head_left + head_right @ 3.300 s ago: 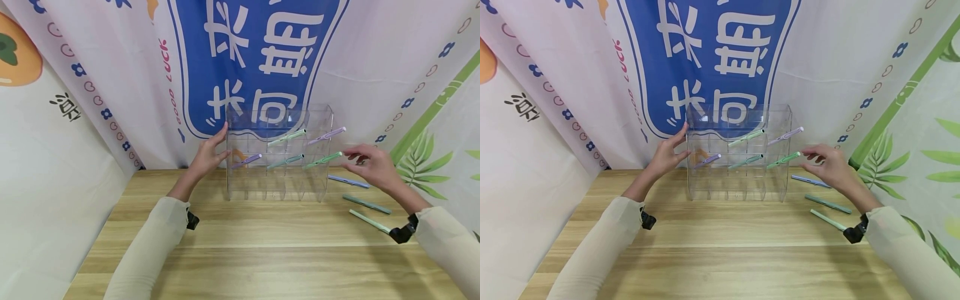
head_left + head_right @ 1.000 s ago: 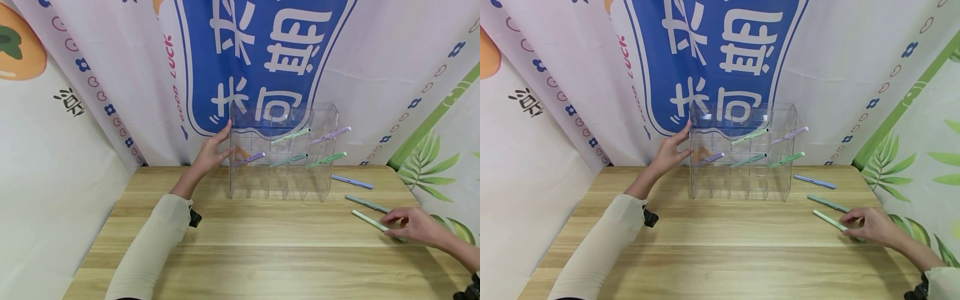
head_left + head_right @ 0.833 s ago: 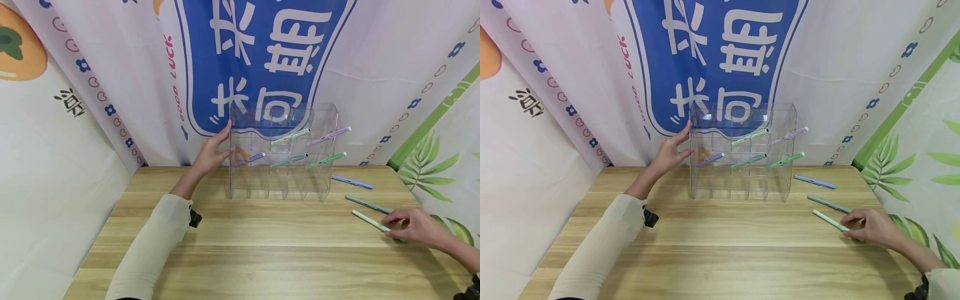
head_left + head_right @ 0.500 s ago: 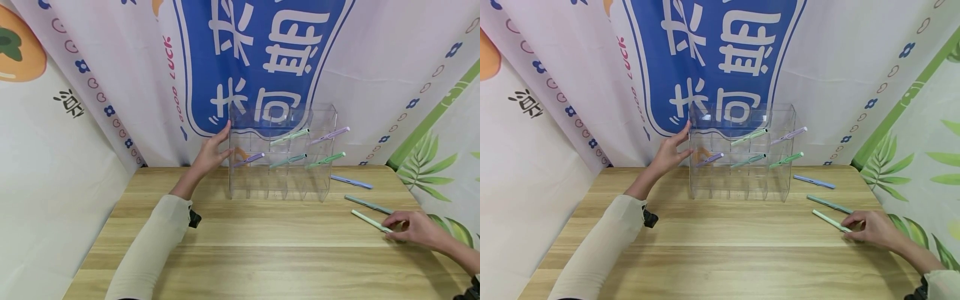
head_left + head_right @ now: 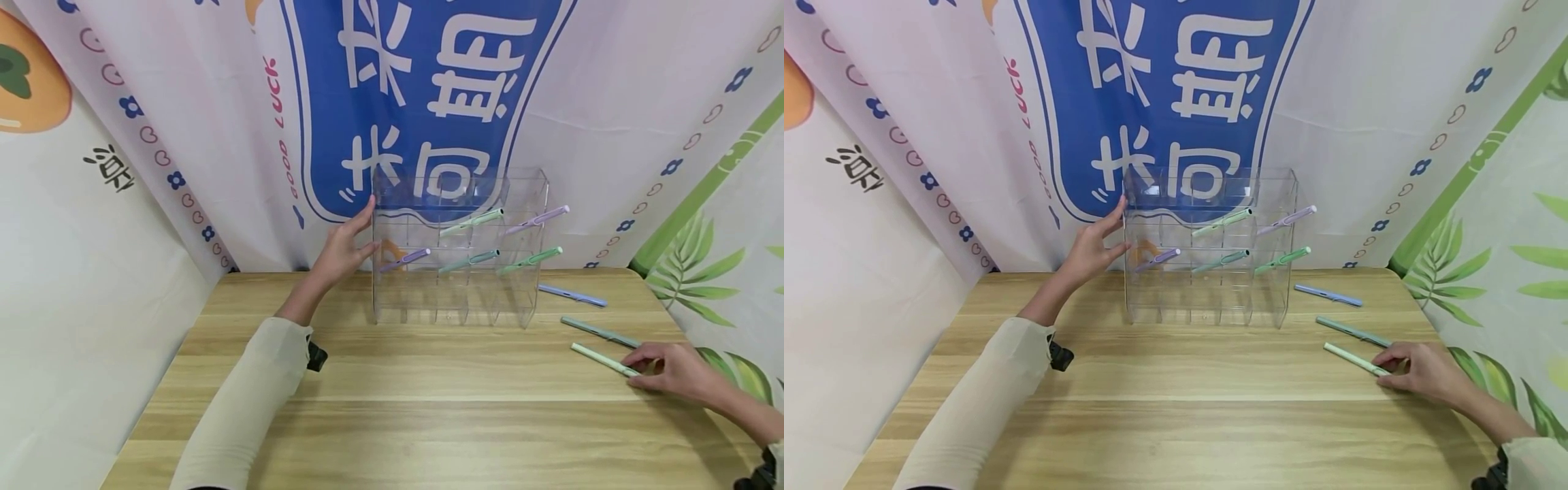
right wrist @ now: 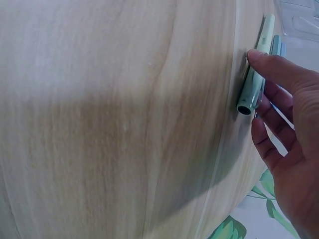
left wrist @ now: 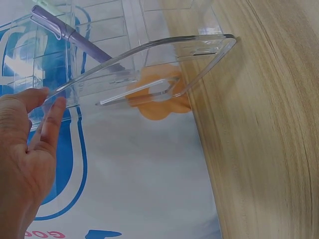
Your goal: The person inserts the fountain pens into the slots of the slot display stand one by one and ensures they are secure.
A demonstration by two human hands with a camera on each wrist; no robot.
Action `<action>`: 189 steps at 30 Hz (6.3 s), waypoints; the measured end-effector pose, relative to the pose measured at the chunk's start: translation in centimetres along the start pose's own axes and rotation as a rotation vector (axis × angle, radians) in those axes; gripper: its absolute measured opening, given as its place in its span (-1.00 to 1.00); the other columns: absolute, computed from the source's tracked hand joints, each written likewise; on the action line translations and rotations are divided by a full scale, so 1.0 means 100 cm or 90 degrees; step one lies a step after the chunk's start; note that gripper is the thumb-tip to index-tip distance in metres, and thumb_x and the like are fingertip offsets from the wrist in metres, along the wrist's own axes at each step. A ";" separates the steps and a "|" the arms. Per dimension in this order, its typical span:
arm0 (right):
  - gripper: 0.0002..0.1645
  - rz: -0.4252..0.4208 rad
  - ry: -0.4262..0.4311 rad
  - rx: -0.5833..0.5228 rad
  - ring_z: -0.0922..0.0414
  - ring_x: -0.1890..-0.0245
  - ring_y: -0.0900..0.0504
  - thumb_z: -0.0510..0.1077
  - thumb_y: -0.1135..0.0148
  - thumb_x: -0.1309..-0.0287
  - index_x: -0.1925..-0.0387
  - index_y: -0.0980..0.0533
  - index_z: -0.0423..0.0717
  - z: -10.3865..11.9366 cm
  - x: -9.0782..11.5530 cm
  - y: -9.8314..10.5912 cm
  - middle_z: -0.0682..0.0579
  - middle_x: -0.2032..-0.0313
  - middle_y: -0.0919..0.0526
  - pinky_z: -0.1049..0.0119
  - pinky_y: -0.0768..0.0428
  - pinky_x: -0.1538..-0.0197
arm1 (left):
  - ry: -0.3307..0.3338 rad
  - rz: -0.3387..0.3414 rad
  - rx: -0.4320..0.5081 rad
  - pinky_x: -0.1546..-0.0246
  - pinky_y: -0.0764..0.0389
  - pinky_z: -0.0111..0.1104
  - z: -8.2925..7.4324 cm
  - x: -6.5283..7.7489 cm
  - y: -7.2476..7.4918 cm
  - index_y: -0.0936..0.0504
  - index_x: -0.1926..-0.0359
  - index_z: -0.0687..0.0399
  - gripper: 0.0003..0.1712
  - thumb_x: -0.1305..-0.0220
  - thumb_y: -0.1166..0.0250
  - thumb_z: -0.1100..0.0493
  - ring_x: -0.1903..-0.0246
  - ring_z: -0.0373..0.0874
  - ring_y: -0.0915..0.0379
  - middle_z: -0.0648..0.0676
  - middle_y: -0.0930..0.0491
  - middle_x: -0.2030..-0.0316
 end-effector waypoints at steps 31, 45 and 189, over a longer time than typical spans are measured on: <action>-0.58 0.007 -0.024 -0.075 0.44 0.33 -0.64 -0.49 -0.65 0.19 0.29 -0.78 -0.03 0.007 -0.007 0.004 0.26 0.34 -0.78 0.59 -0.60 0.36 | -0.012 -0.005 0.001 -0.33 -0.59 -0.06 -0.001 0.001 0.001 -0.14 -0.65 0.20 0.04 -0.26 -0.46 0.50 -0.38 0.17 -0.48 0.19 -0.21 -0.55; -0.56 -0.030 -0.016 -0.047 0.42 0.40 -0.61 -0.45 -0.66 0.21 0.31 -0.79 0.10 0.024 -0.025 0.010 0.35 0.36 -0.73 0.60 -0.56 0.37 | -0.013 -0.005 0.011 -0.32 -0.59 0.02 -0.001 0.001 0.001 -0.14 -0.64 0.21 0.03 -0.26 -0.45 0.51 -0.38 0.19 -0.48 0.21 -0.21 -0.55; -0.79 -0.204 0.154 -0.126 0.01 0.39 -0.75 -0.38 -0.54 0.05 0.29 -0.80 -0.18 0.219 -0.262 -0.129 -0.04 0.35 -0.81 0.13 -0.76 0.27 | -0.010 0.009 0.012 -0.32 -0.60 -0.01 0.002 0.001 0.000 -0.12 -0.66 0.18 0.03 -0.29 -0.44 0.49 -0.36 0.20 -0.50 0.18 -0.17 -0.57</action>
Point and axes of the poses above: each hand's wrist, its own x-axis away from the middle knuckle, its own y-axis out of the back of the hand, z = x × y, the point moved 6 cm from there along -x, towards the middle knuckle
